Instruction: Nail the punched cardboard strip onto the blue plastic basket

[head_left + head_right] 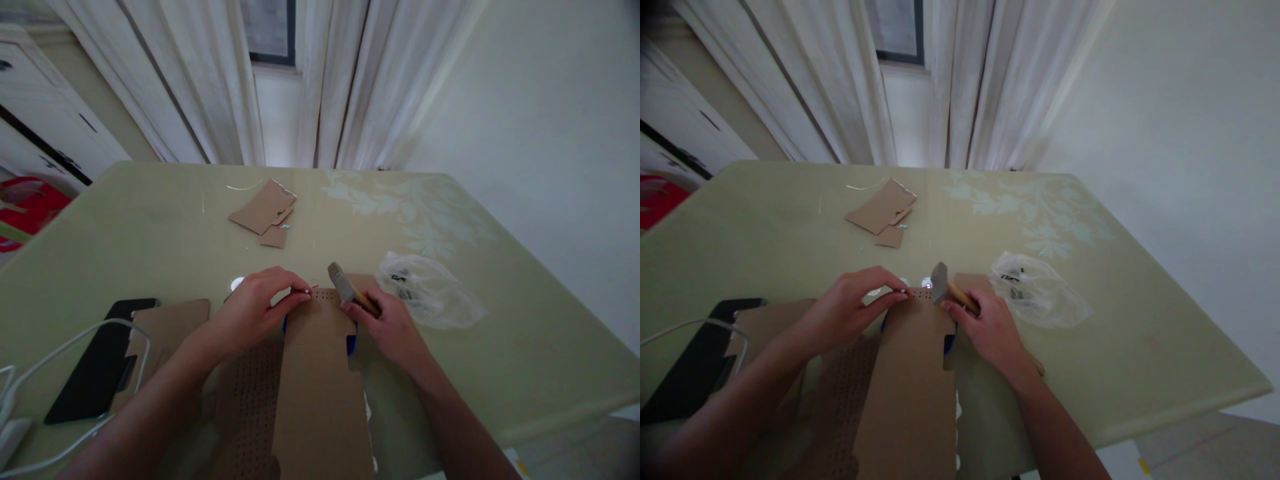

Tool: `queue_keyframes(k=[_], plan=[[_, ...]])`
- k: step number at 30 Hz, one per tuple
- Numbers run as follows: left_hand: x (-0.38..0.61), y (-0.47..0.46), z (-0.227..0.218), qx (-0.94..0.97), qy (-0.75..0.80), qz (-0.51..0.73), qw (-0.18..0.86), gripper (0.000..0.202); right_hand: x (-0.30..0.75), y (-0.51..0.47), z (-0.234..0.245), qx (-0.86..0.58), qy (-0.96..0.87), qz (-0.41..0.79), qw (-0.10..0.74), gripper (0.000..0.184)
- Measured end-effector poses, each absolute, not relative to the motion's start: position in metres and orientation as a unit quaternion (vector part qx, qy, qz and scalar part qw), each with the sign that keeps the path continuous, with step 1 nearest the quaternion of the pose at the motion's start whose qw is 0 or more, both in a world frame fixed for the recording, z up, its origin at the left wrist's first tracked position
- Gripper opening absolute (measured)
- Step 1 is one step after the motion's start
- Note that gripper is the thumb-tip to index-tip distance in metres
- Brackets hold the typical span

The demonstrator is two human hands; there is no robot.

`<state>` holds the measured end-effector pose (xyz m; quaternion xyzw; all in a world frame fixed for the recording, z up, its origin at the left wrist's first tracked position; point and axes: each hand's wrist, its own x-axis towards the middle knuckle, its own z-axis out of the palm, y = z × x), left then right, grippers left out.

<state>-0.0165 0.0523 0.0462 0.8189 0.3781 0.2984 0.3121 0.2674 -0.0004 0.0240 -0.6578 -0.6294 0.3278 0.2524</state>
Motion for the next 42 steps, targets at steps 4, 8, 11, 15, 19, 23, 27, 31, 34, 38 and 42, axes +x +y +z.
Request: queue_keyframes(k=[4, 8, 11, 15, 19, 23, 27, 31, 34, 38, 42], plan=[[-0.015, 0.053, 0.043, 0.823, 0.367, 0.306, 0.307, 0.014, 0.275, 0.001, 0.042, -0.638, -0.64, 0.303, 0.301, 0.045], [-0.014, 0.054, 0.04, 0.827, 0.356, 0.315, 0.301, 0.014, 0.281, 0.002, 0.077, -0.636, -0.673, 0.244, 0.289, 0.045], [-0.012, 0.055, 0.038, 0.829, 0.354, 0.311, 0.3, 0.012, 0.28, 0.003, 0.103, -0.616, -0.708, 0.24, 0.247, 0.048], [-0.012, 0.056, 0.037, 0.828, 0.353, 0.32, 0.297, 0.012, 0.276, 0.004, 0.127, -0.584, -0.747, 0.253, 0.193, 0.046], [-0.011, 0.058, 0.035, 0.819, 0.353, 0.332, 0.307, 0.011, 0.27, 0.005, 0.143, -0.572, -0.77, 0.223, 0.171, 0.047], [-0.01, 0.06, 0.03, 0.82, 0.336, 0.355, 0.299, 0.011, 0.263, 0.008, 0.152, -0.569, -0.782, 0.207, 0.15, 0.05], [-0.011, 0.062, 0.027, 0.825, 0.32, 0.364, 0.291, 0.011, 0.258, 0.008, 0.155, -0.563, -0.792, 0.202, 0.124, 0.051], [-0.01, 0.063, 0.027, 0.827, 0.316, 0.366, 0.285, 0.012, 0.255, 0.008, 0.152, -0.565, -0.796, 0.192, 0.101, 0.051], [-0.009, 0.063, 0.028, 0.83, 0.316, 0.364, 0.281, 0.013, 0.254, 0.009, 0.148, -0.562, -0.807, 0.178, 0.043, 0.047], [-0.008, 0.064, 0.027, 0.828, 0.318, 0.367, 0.28, 0.013, 0.255, 0.01, 0.15, -0.56, -0.812, 0.162, 0.028, 0.046], [-0.008, 0.065, 0.025, 0.822, 0.31, 0.379, 0.291, 0.013, 0.254, 0.01, 0.154, -0.566, -0.8, 0.171, 0.099, 0.053]])
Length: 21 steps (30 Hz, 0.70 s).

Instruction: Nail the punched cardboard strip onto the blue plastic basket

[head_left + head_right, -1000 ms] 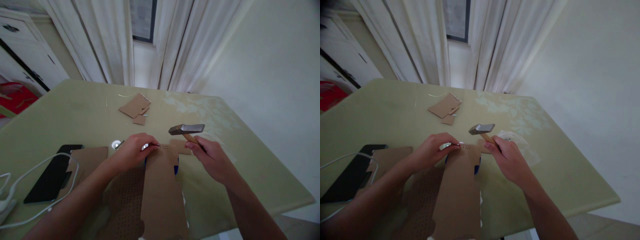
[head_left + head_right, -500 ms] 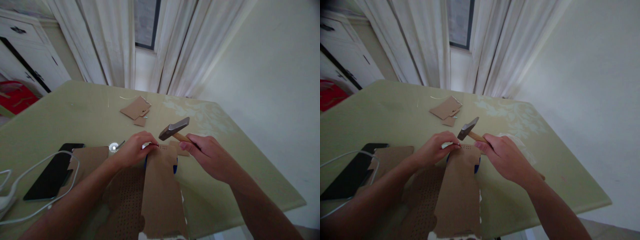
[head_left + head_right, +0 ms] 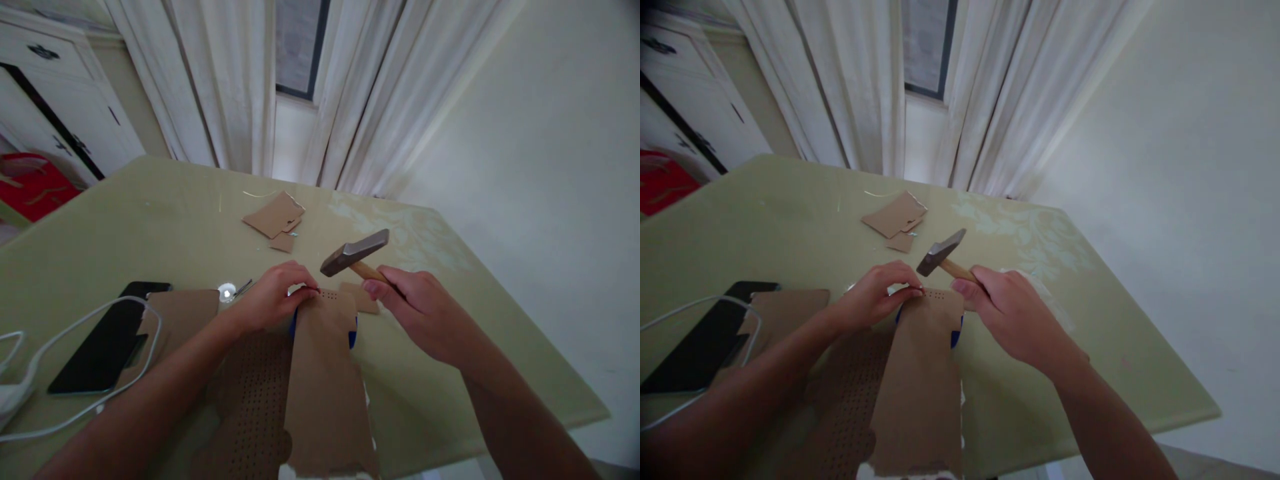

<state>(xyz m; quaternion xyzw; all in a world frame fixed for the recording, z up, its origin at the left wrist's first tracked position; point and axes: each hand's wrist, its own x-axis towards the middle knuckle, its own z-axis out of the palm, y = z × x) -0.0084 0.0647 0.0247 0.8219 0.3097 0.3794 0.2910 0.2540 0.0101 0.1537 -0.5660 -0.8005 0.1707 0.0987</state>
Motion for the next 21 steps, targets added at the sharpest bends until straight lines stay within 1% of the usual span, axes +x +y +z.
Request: queue_keyframes(k=[2, 4, 6, 11, 17, 21], plan=[[-0.0086, 0.0653, 0.0244, 0.821, 0.31, 0.378, 0.295, 0.013, 0.2519, 0.0111, 0.1508, -0.567, -0.799, 0.175, 0.091, 0.051], [-0.0087, 0.0657, 0.0242, 0.821, 0.315, 0.372, 0.297, 0.013, 0.2501, 0.0122, 0.1467, -0.564, -0.804, 0.177, 0.057, 0.047], [-0.0088, 0.0659, 0.024, 0.82, 0.317, 0.37, 0.3, 0.014, 0.2498, 0.0127, 0.1446, -0.56, -0.808, 0.177, 0.043, 0.045], [-0.0096, 0.0658, 0.024, 0.818, 0.313, 0.372, 0.307, 0.015, 0.2516, 0.0111, 0.1487, -0.567, -0.801, 0.169, 0.092, 0.052], [-0.01, 0.0672, 0.0229, 0.826, 0.324, 0.351, 0.3, 0.015, 0.2483, 0.0107, 0.1435, -0.565, -0.804, 0.184, 0.029, 0.044], [-0.0096, 0.0679, 0.0223, 0.827, 0.314, 0.356, 0.301, 0.014, 0.2497, 0.0113, 0.144, -0.567, -0.802, 0.177, 0.066, 0.048]])
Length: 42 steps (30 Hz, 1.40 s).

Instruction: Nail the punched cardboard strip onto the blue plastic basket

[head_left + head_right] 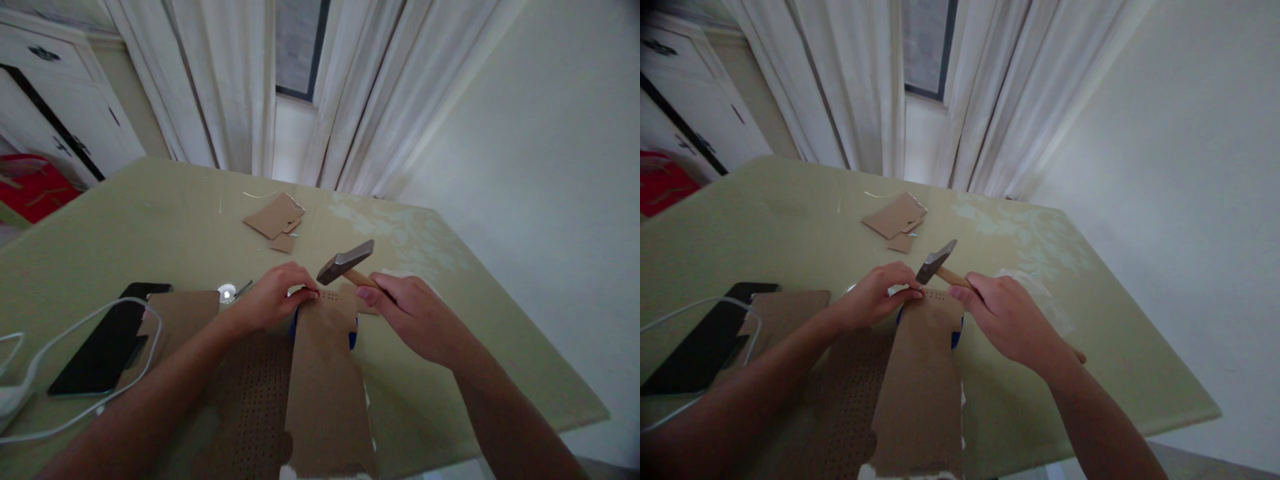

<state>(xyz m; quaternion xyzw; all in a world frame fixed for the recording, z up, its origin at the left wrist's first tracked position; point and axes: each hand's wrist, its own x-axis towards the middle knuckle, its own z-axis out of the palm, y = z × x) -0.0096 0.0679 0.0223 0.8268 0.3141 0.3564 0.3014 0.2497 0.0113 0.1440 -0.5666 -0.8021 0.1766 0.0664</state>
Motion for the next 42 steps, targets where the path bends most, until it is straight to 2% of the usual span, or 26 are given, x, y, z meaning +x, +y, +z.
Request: queue_keyframes(k=[6, 11, 16, 22, 23, 26, 28, 35, 40, 42], plan=[[-0.01, 0.069, 0.021, 0.839, 0.306, 0.344, 0.291, 0.015, 0.25, 0.012, 0.14, -0.565, -0.803, 0.189, 0.029, 0.043], [-0.011, 0.07, 0.02, 0.835, 0.296, 0.351, 0.302, 0.014, 0.248, 0.009, 0.139, -0.572, -0.796, 0.184, 0.07, 0.048], [-0.011, 0.069, 0.02, 0.829, 0.306, 0.347, 0.314, 0.015, 0.245, 0.008, 0.135, -0.57, -0.801, 0.181, 0.014, 0.041], [-0.013, 0.067, 0.031, 0.825, 0.32, 0.306, 0.352, 0.012, 0.248, 0.008, 0.138, -0.576, -0.793, 0.189, 0.055, 0.047], [-0.014, 0.066, 0.034, 0.828, 0.32, 0.3, 0.349, 0.014, 0.249, 0.008, 0.139, -0.576, -0.794, 0.19, 0.052, 0.046], [-0.015, 0.062, 0.038, 0.839, 0.328, 0.278, 0.334, 0.041, 0.249, 0.008, 0.139, -0.577, -0.792, 0.193, 0.048, 0.044], [-0.014, 0.06, 0.037, 0.844, 0.338, 0.264, 0.32, 0.048, 0.248, 0.008, 0.137, -0.582, -0.789, 0.191, 0.053, 0.045], [-0.013, 0.059, 0.031, 0.844, 0.347, 0.258, 0.317, 0.043, 0.244, 0.009, 0.13, -0.572, -0.797, 0.194, -0.002, 0.038], [-0.013, 0.06, 0.03, 0.845, 0.347, 0.252, 0.32, 0.042, 0.246, 0.01, 0.132, -0.582, -0.789, 0.19, 0.04, 0.043], [-0.013, 0.06, 0.031, 0.843, 0.35, 0.248, 0.326, 0.042, 0.246, 0.01, 0.129, -0.576, -0.794, 0.192, 0.027, 0.043]])
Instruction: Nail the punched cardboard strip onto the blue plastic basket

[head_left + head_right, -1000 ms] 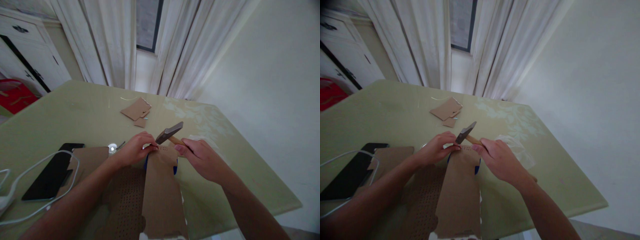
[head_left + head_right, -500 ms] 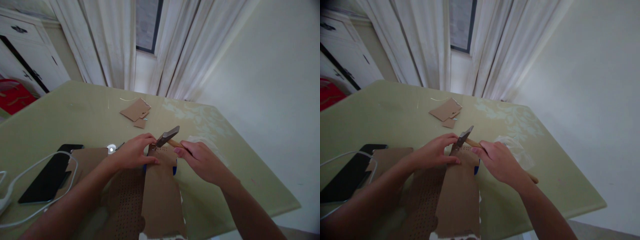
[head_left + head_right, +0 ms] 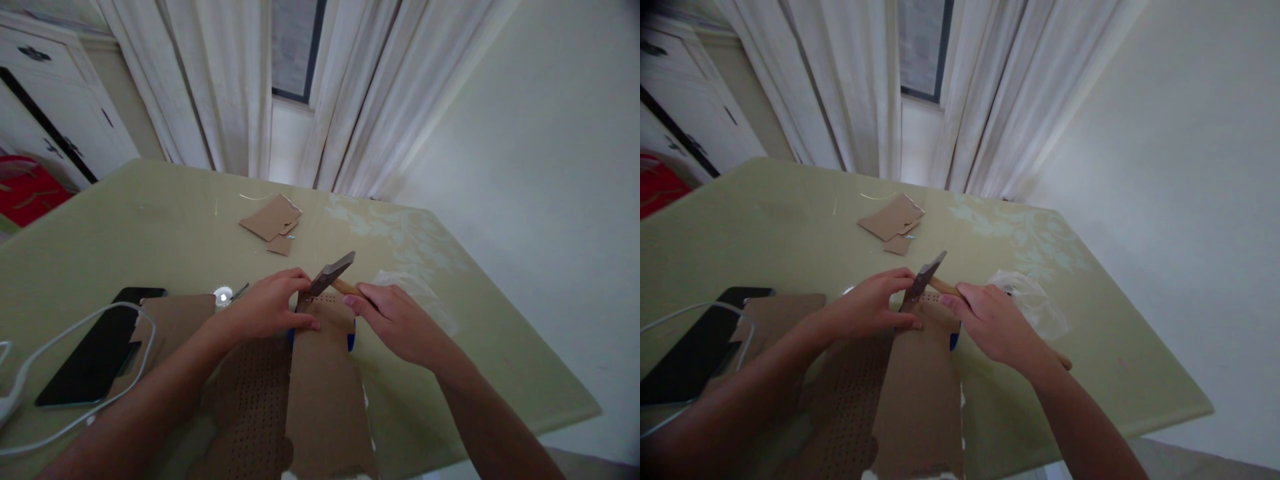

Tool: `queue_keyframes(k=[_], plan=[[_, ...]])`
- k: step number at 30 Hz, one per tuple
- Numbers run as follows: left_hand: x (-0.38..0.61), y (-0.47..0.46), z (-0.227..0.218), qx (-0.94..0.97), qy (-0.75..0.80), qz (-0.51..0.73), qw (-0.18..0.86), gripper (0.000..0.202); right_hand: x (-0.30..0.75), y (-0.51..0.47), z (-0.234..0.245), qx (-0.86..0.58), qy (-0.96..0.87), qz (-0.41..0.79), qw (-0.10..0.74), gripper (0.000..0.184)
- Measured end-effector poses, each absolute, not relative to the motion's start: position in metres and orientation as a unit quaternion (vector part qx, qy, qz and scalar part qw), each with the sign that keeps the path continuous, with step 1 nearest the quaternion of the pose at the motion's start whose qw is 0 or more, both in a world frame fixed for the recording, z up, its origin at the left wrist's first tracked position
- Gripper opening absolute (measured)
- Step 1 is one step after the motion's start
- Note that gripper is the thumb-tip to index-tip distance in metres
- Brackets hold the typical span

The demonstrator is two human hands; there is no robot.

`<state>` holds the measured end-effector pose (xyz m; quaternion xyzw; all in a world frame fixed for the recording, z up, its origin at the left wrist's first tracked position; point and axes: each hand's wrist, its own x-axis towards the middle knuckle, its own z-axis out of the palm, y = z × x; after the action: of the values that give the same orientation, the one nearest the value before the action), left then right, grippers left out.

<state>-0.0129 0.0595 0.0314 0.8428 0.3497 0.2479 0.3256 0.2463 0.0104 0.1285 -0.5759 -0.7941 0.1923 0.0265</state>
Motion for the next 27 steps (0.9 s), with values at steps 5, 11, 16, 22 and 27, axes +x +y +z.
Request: queue_keyframes(k=[5, 11, 16, 22, 27], plan=[[-0.012, 0.059, 0.034, 0.838, 0.355, 0.237, 0.341, 0.043, 0.249, 0.01, 0.119, -0.55, -0.808, 0.209, 0.016, 0.04], [-0.012, 0.059, 0.033, 0.841, 0.356, 0.241, 0.329, 0.043, 0.245, 0.008, 0.119, -0.562, -0.798, 0.214, 0.038, 0.04], [-0.013, 0.057, 0.032, 0.834, 0.37, 0.235, 0.336, 0.048, 0.256, 0.001, 0.113, -0.566, -0.781, 0.21, 0.159, 0.043], [-0.019, 0.058, 0.037, 0.83, 0.375, 0.242, 0.334, 0.055, 0.274, 0.001, 0.082, -0.448, -0.61, 0.222, 0.615, 0.04], [-0.066, 0.08, 0.055, 0.795, 0.486, 0.261, 0.25, 0.037, 0.274, 0.008, 0.062, -0.401, -0.529, 0.228, 0.712, 0.038]])
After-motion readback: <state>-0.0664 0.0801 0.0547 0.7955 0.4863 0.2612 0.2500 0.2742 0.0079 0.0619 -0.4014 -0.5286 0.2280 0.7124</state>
